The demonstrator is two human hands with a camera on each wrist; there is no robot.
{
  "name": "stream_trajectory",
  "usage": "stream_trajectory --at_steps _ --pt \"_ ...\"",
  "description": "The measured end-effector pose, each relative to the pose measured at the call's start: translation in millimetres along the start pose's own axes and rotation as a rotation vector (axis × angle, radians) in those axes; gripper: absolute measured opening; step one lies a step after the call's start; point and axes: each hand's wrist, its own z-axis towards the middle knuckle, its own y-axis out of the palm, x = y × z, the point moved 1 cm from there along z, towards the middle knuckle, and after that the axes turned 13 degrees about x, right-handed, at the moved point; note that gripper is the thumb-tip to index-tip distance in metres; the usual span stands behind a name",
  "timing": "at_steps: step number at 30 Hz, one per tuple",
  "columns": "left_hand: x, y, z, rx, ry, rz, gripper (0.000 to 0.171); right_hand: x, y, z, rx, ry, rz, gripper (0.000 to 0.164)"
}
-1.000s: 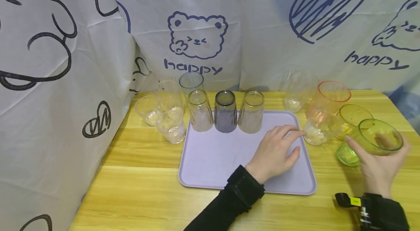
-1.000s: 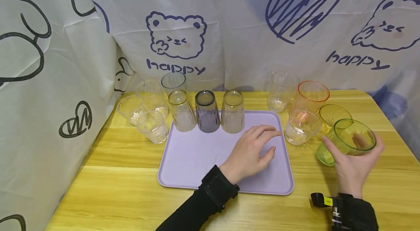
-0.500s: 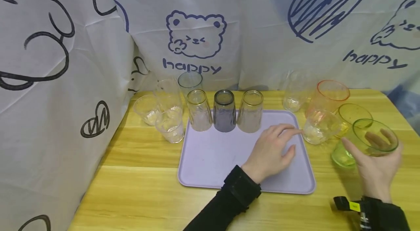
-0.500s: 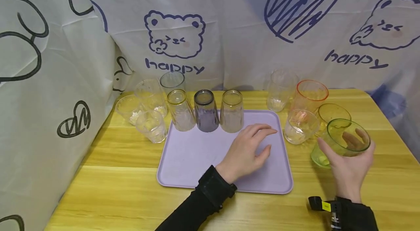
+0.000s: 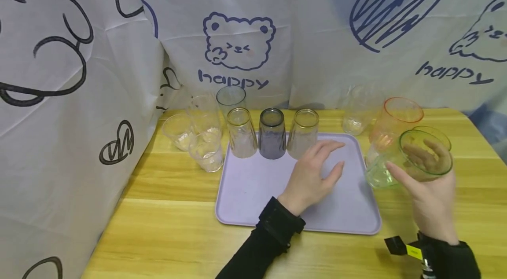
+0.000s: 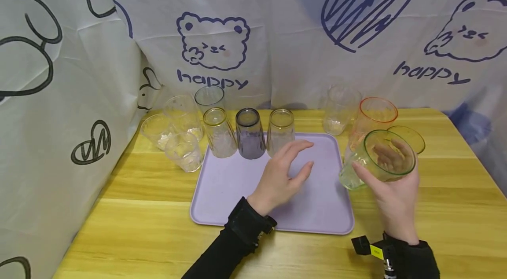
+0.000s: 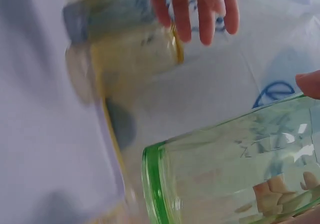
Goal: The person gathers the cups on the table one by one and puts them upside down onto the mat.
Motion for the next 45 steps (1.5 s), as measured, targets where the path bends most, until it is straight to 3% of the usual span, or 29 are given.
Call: stream_trajectory --at_steps 6,11,14,17,21,27,31,37,45 --pt "-10.5 -22.3 3.8 0.108 0.002 -0.029 0.046 6 34 -6 -0.228 0.048 0.218 0.066" --pt "-17.1 -37.7 4.5 0.193 0.017 -0.076 0.049 7 59 -7 -0.373 0.093 0.336 0.059" --pt "-20.1 -43.0 4.0 0.215 0.025 -0.085 0.050 8 69 -9 -0.404 0.132 0.414 0.054" --pt "-21.9 -44.3 3.9 0.205 0.030 -0.096 0.051 9 72 -10 -0.453 0.205 0.578 0.049" --pt "-23.1 -43.5 4.4 0.176 0.044 -0.119 0.055 12 73 -12 -0.462 0.342 0.628 0.048" --pt "-22.3 -41.3 2.9 0.134 0.063 -0.120 0.063 22 78 -17 -0.375 0.501 0.561 0.048" --pt "-20.9 -39.5 1.9 0.106 0.079 -0.102 0.068 27 81 -20 -0.382 0.528 0.556 0.056" --pt "-19.3 -35.5 2.1 0.102 0.115 -0.110 0.072 31 84 -24 -0.379 0.572 0.562 0.053" --pt "-18.4 -32.7 1.1 0.106 0.101 -0.129 0.070 33 84 -27 -0.380 0.671 0.598 0.056"
